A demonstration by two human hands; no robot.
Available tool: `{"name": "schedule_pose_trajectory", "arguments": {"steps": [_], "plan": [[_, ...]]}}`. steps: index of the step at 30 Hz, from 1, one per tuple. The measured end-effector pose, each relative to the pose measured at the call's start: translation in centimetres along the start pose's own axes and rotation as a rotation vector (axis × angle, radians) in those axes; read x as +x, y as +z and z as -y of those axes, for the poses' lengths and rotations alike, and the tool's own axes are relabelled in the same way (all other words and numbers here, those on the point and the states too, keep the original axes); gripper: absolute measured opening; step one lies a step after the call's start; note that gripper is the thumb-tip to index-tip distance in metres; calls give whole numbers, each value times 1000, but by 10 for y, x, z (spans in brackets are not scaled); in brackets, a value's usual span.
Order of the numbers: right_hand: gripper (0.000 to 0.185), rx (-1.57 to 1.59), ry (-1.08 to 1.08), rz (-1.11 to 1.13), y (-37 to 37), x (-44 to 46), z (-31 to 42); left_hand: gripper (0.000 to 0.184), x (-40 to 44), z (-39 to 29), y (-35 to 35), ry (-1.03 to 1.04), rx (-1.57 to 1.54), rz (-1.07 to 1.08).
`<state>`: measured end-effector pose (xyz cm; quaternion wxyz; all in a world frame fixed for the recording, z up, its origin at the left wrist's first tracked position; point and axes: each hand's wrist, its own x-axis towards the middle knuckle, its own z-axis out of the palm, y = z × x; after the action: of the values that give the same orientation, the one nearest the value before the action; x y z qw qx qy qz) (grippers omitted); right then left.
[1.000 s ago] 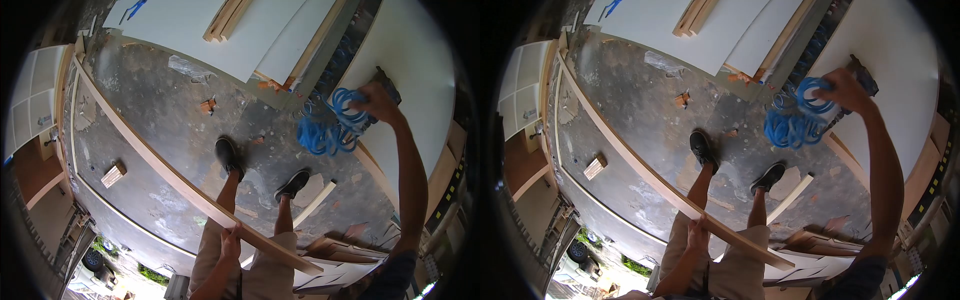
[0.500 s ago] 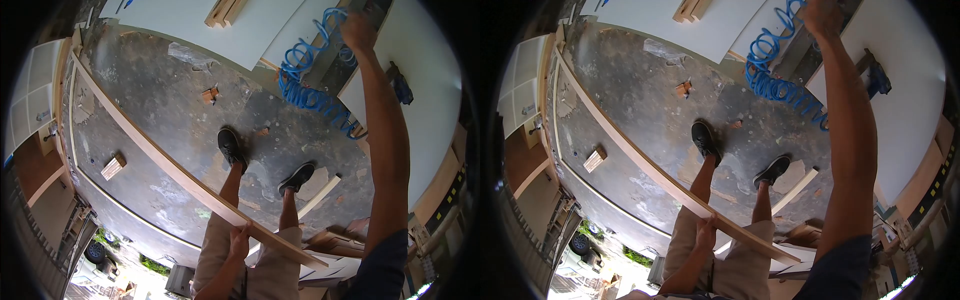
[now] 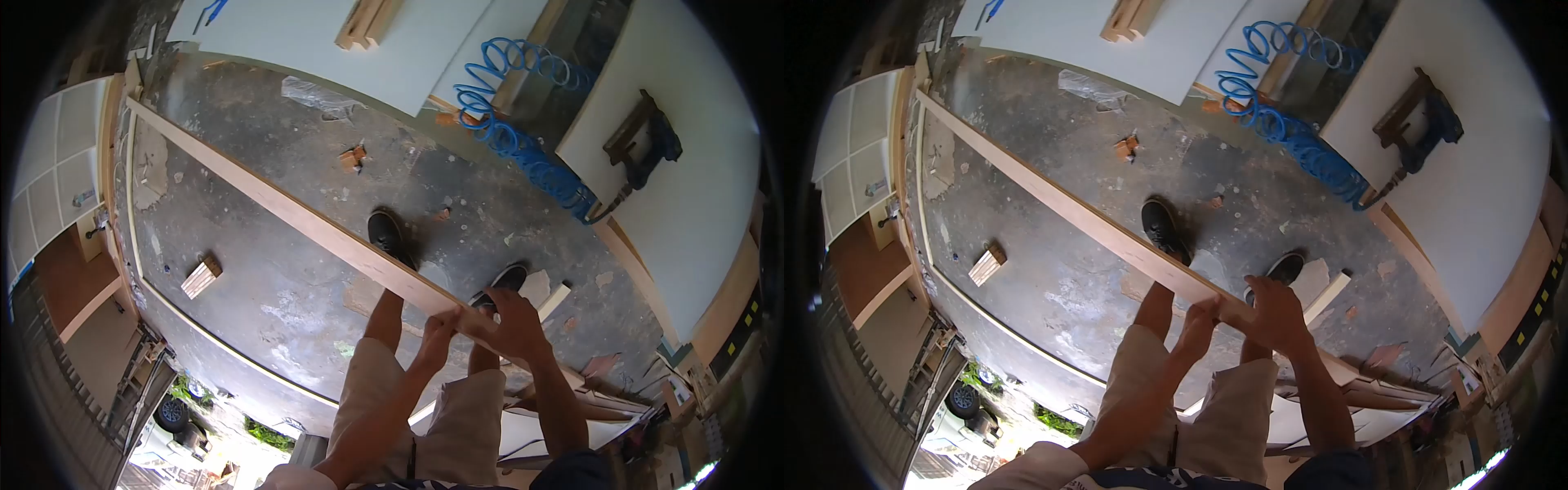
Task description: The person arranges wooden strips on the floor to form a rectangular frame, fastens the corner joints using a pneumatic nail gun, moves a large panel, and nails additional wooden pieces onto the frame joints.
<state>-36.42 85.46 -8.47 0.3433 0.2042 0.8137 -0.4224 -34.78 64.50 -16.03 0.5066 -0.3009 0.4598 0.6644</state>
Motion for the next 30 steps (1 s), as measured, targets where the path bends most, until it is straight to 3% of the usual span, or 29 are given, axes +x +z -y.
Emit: {"name": "schedule_pose_trajectory", "arguments": {"steps": [1,4,7,9,12,14,17,19,20,22,24,30], "plan": [[82,-154,47,79,11,-15,-21,42,20,1,2,10,5,79],[97,-218,-17,-342,45,-44,-92,36,72,2,14,7,28,36],[68,-244,9,-446,62,-21,-161,38,109,6,15,-41,44,24],[69,-250,-43,-468,65,9,-203,44,141,2,8,-63,67,-25],[65,-259,-74,-520,70,55,-259,55,198,-39,-19,155,85,-244],[62,-231,-58,-510,72,78,-289,64,255,-67,-72,188,-55,-265],[59,-258,-116,-610,90,107,-336,59,286,-88,-65,107,-182,-375],[57,-249,-69,-689,100,117,-356,52,316,-72,-74,121,135,-224],[57,-280,14,-743,106,119,-362,52,331,-61,-75,106,149,-236],[62,-289,114,-725,126,121,-384,38,345,-36,-67,64,217,-288],[72,-385,223,-726,129,122,-401,38,353,-15,-58,56,252,-271],[71,-356,169,-634,142,115,-422,38,354,-8,-42,67,358,-333]]}}
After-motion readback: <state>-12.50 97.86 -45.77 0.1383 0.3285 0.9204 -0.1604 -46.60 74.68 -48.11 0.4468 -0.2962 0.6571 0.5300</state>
